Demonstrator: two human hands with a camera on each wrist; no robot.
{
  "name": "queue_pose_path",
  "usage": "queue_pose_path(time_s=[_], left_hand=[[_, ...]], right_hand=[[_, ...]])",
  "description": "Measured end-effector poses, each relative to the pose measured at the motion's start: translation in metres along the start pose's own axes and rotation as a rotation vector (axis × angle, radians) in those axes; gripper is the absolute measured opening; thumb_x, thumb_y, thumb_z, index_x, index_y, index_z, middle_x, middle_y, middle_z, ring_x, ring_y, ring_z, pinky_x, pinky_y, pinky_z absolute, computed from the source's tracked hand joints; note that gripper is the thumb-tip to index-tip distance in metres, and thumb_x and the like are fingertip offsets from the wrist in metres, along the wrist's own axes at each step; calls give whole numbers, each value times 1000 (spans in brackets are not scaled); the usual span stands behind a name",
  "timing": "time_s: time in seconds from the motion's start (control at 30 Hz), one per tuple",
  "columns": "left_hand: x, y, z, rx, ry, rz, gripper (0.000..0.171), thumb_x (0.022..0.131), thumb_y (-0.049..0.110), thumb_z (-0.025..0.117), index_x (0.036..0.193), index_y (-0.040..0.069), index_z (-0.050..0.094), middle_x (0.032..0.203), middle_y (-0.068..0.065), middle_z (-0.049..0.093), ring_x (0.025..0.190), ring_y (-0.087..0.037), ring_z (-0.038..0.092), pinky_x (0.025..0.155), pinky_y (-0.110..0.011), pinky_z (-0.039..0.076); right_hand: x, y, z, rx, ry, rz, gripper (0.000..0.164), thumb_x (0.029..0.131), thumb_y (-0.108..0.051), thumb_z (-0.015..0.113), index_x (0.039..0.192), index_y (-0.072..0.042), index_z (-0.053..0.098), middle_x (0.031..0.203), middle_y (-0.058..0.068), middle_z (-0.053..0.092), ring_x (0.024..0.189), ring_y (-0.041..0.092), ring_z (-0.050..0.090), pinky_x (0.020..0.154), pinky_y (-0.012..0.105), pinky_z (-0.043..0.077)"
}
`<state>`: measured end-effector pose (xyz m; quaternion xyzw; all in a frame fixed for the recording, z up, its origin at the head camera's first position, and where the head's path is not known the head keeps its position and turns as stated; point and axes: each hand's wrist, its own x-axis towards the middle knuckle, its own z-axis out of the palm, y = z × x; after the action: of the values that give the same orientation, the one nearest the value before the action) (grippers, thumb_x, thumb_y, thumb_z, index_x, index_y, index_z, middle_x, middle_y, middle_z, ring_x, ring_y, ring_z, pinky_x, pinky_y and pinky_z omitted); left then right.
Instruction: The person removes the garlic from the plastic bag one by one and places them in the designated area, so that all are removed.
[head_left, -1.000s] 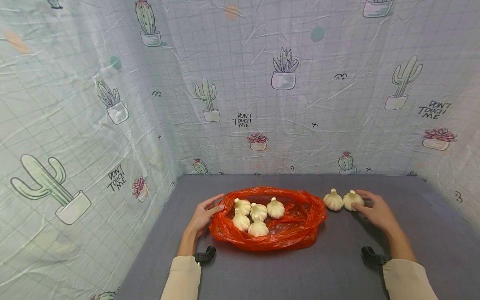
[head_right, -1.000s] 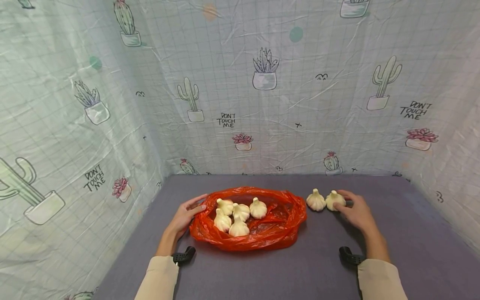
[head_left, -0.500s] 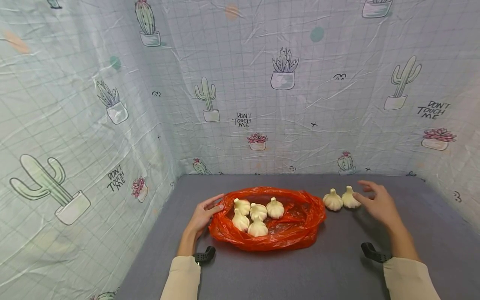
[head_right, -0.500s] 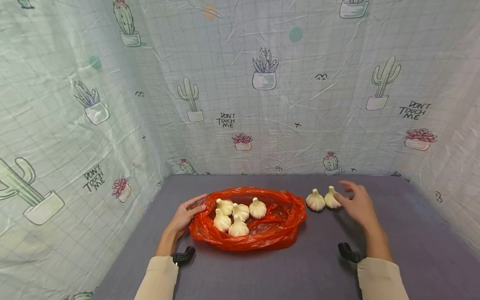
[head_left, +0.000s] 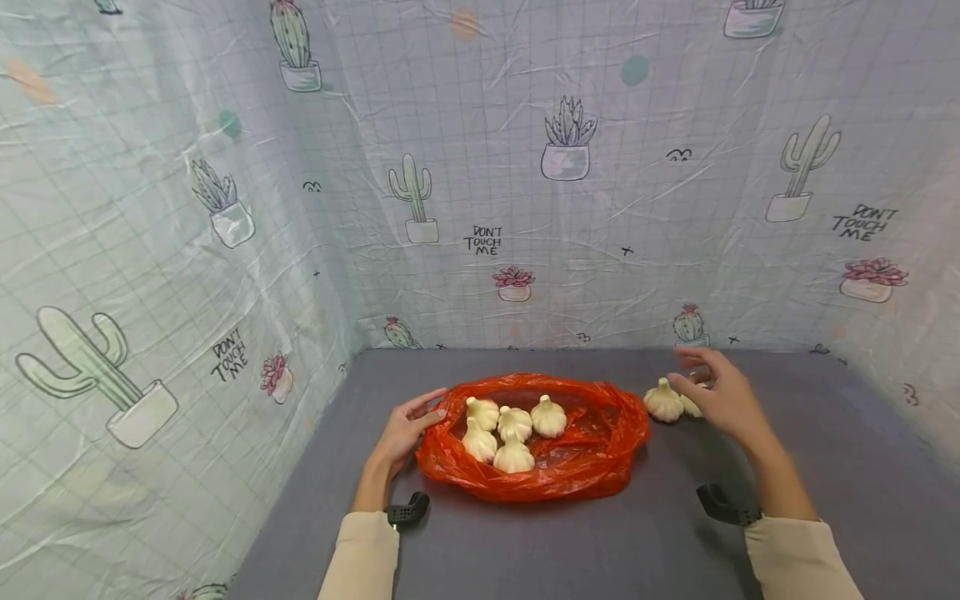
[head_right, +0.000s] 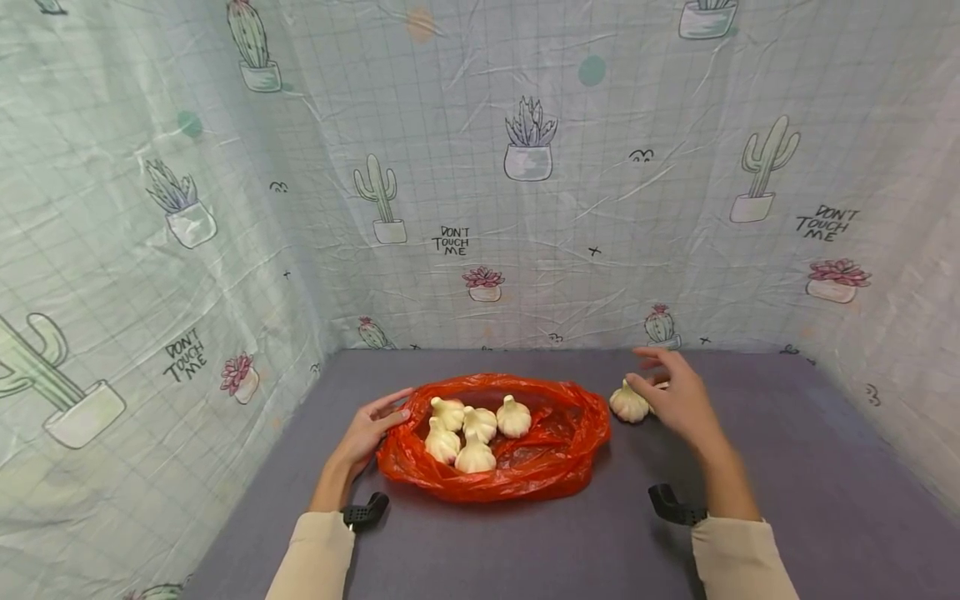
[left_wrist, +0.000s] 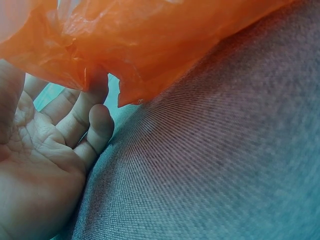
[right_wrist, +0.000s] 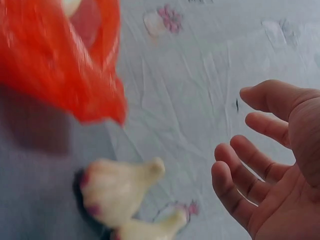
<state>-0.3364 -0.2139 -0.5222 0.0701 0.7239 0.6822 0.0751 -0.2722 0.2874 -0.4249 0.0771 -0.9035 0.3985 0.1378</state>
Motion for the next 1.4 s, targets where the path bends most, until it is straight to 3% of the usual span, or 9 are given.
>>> queue_pose_path(time_s=[0.2, 0.67, 0.87, 1.13, 1.4], left_hand=[[0, 1, 0, -6, -9, -26, 51, 97, 20, 72, 146, 16, 59, 142, -18, 63, 111, -18, 70, 87, -35, 60], [0, 2, 0, -1, 19, -8, 50, 96, 19, 72, 144, 13, 60, 136, -16, 66, 107, -17, 71, 85, -33, 61], [-1, 1, 0, -9, 16, -15, 49, 96, 21, 74, 143, 16, 62, 136, -14, 67, 110, -18, 71, 87, -34, 60], [3, -1, 1, 10, 3, 8, 51, 97, 20, 72, 145, 13, 59, 137, -16, 66, 107, -16, 71, 85, -34, 61], [1, 1, 1, -10, 12, -22, 48, 95, 21, 74, 142, 18, 63, 138, -14, 66, 112, -20, 70, 88, -36, 60]], right_hand=[[0, -21, 18, 53, -36, -70, 48, 101, -28, 66, 145, -13, 54, 130, 19, 58, 95, 14, 60, 77, 35, 51], [3, -52, 89, 221, -199, -152, 42, 96, -21, 73, 135, -9, 62, 123, 20, 62, 90, 22, 64, 71, 30, 55], [-3, -51, 117, 251, -247, -165, 43, 94, -14, 74, 134, -5, 61, 125, 19, 61, 102, 27, 66, 83, 33, 57], [-1, -51, 135, 234, -298, -105, 51, 94, -17, 74, 140, -5, 56, 138, 19, 57, 123, 39, 59, 100, 53, 53], [9, -43, 147, 166, -340, -62, 56, 94, -23, 75, 143, -7, 53, 144, 15, 56, 131, 35, 56, 106, 55, 48]])
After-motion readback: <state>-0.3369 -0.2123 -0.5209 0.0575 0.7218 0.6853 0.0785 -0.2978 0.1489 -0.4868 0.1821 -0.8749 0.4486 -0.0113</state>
